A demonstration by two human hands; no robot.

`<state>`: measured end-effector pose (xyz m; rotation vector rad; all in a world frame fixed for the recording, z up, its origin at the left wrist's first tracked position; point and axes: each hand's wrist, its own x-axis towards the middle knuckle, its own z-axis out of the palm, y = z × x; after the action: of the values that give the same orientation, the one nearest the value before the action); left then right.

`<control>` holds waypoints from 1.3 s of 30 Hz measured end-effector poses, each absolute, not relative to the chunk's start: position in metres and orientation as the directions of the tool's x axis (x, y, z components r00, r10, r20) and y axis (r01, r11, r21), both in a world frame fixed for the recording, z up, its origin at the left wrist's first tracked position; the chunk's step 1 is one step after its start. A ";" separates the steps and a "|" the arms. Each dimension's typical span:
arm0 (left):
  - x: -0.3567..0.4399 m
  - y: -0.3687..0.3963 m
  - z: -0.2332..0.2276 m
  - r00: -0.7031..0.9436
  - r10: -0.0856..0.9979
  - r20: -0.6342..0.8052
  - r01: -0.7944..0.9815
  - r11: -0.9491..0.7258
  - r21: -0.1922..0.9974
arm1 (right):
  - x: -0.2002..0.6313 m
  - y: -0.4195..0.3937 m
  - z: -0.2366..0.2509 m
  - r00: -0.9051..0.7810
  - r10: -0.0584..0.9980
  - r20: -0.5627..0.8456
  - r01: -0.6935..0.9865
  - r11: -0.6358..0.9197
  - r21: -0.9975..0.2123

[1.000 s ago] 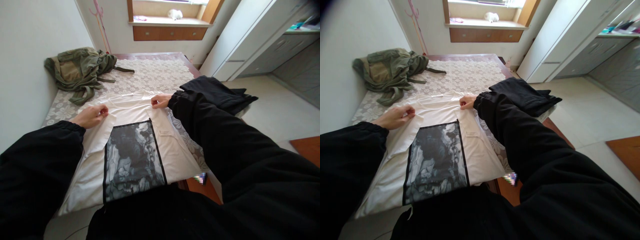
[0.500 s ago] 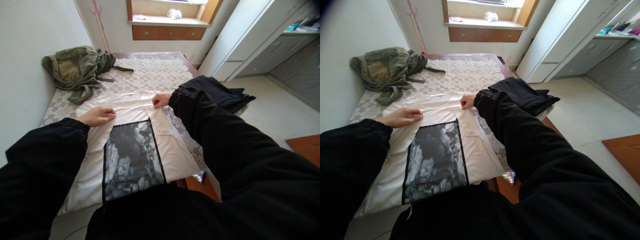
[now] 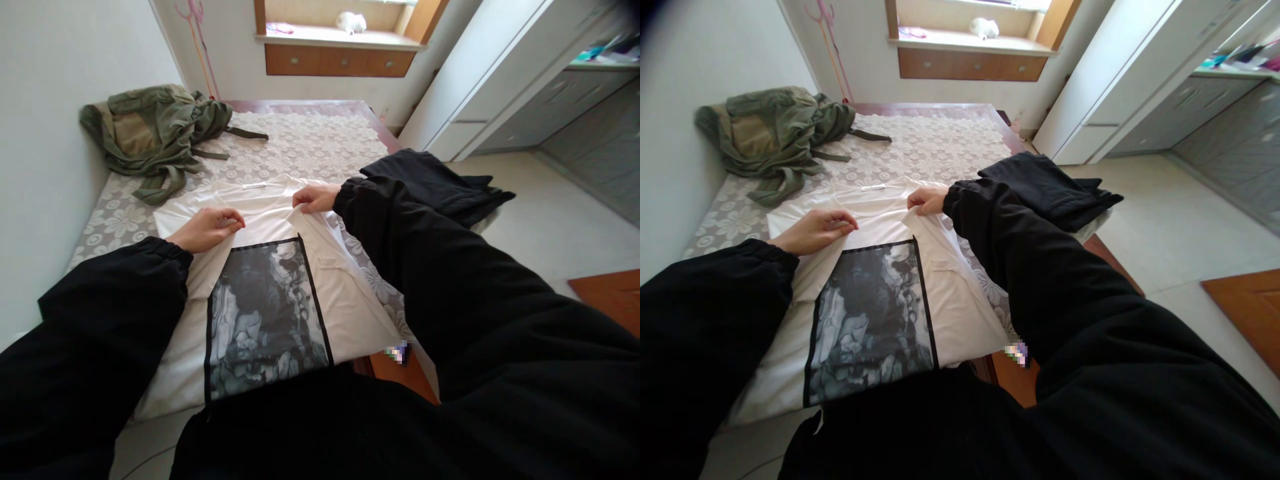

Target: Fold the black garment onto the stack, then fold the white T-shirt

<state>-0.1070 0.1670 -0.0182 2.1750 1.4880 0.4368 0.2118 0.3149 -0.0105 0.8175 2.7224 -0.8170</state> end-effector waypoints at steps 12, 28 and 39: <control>-0.094 0.162 -0.033 0.353 0.934 0.052 0.816 -0.334 0.472 | 0.205 0.299 -0.012 -0.854 0.450 -0.262 0.520 0.754 -0.401; -0.114 0.152 -0.043 0.043 0.999 -0.030 0.984 -0.037 0.172 | 0.219 0.255 -0.064 -0.726 0.687 0.029 0.671 0.718 -0.184; -0.145 0.180 -0.026 -0.114 0.990 0.078 0.989 0.106 0.100 | 0.240 0.320 -0.060 -0.465 0.877 0.119 0.847 0.480 -0.226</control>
<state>-0.1449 0.1801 -0.0255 2.0850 2.3302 0.1987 0.2404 0.3199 -0.0604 1.7085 2.8855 -0.2288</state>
